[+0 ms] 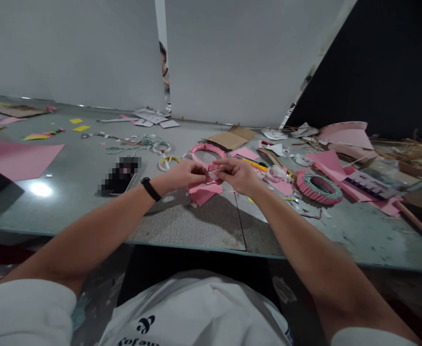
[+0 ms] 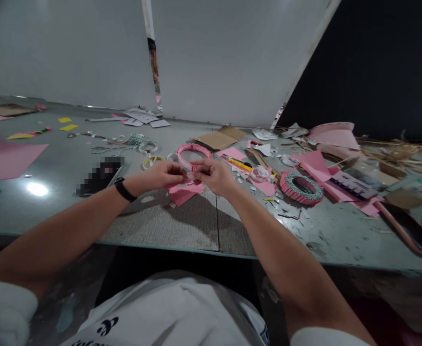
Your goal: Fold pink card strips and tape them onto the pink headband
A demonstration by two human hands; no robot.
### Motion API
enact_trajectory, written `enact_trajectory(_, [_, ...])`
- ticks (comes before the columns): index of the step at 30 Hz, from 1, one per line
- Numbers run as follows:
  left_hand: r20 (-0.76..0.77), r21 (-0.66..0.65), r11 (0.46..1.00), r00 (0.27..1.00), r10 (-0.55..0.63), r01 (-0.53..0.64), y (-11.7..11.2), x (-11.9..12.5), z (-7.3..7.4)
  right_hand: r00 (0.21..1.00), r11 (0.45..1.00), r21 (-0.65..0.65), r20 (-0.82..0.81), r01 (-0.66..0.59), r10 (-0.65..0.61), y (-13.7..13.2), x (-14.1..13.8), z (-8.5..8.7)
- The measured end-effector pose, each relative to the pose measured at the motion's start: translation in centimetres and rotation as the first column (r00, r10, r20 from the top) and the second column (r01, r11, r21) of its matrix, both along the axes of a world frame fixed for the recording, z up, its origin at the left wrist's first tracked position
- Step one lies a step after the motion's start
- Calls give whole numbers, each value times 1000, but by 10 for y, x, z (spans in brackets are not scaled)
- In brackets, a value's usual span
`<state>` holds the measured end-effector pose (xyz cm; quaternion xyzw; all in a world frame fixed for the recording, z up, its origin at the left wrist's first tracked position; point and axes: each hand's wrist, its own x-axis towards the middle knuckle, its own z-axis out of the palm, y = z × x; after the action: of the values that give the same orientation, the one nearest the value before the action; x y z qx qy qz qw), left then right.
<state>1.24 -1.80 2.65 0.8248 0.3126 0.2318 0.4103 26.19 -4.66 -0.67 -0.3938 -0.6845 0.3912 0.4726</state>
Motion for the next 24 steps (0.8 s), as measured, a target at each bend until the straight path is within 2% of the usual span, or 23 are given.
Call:
enact_trajectory(8, [109,30,996,991,82,-86,14,-7,-6,999,1000,-20,-27,24,-25,8,7,-4])
enact_trajectory(14, [49,94,987,990,129,-133,24,-10,-8,990,988,-81,63,132,-127,9,9,-1])
enact_trajectory(19, [40,116,977,983,178,-182,29,-9,-17,977,962,-175,76,212,-201,7,2,-2])
enact_trajectory(21, [33,151,956,968,250,-252,33,-10,-20,964,944,-211,130,254,-230,9,-1,-3])
enact_trajectory(24, [-26,266,878,907,419,-398,38,-17,-17,909,915,-169,275,367,-314,13,-4,-5])
